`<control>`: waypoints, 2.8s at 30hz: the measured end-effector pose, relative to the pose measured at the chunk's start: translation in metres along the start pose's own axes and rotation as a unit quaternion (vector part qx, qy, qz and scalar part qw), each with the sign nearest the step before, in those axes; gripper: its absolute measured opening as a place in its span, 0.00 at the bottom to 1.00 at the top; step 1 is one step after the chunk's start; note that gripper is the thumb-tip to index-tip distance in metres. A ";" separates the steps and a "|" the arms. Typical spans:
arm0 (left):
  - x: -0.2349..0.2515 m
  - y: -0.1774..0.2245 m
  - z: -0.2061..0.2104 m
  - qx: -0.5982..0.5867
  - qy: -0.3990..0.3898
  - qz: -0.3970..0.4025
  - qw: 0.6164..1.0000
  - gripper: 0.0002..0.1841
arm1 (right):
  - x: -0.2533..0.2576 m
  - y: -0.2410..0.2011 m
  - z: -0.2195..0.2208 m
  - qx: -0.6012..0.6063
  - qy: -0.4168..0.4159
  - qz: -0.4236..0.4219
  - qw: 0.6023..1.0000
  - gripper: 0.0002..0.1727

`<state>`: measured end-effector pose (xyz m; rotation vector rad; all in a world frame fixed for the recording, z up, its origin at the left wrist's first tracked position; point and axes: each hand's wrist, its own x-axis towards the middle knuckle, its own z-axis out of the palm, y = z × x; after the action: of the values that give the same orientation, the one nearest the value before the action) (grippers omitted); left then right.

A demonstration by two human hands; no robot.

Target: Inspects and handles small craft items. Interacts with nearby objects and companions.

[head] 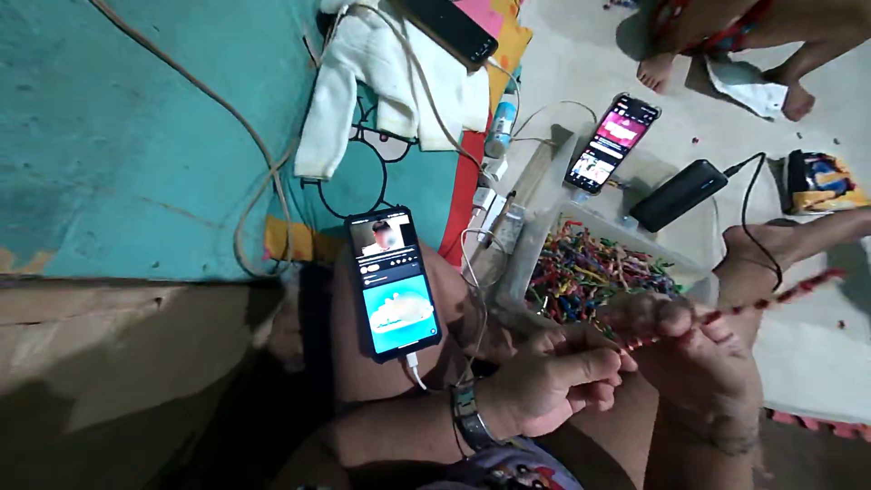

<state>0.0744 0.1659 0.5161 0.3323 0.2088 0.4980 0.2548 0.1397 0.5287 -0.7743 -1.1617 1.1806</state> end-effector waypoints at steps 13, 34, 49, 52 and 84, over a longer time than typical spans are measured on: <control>0.006 0.007 -0.005 0.372 -0.037 0.198 0.906 0.03 | -0.008 -0.004 0.026 0.085 0.184 0.048 0.978 0.08; 0.011 -0.027 -0.027 0.468 0.066 0.202 0.858 0.12 | 0.010 -0.052 -0.055 -0.638 0.277 -0.096 0.712 0.12; 0.008 -0.021 -0.026 0.422 0.000 0.141 0.895 0.16 | 0.063 -0.013 -0.139 -0.699 0.249 0.288 0.606 0.17; 0.010 -0.022 -0.028 0.418 0.014 0.141 0.897 0.16 | 0.076 0.000 -0.154 -0.709 0.225 0.364 0.560 0.16; 0.007 -0.028 -0.037 0.411 -0.050 0.218 0.883 0.11 | 0.135 0.057 -0.149 -0.702 0.049 0.363 0.611 0.29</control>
<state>0.0824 0.1560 0.4712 1.2583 0.2381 0.8242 0.3774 0.2993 0.4727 -2.6822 -1.6424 0.5235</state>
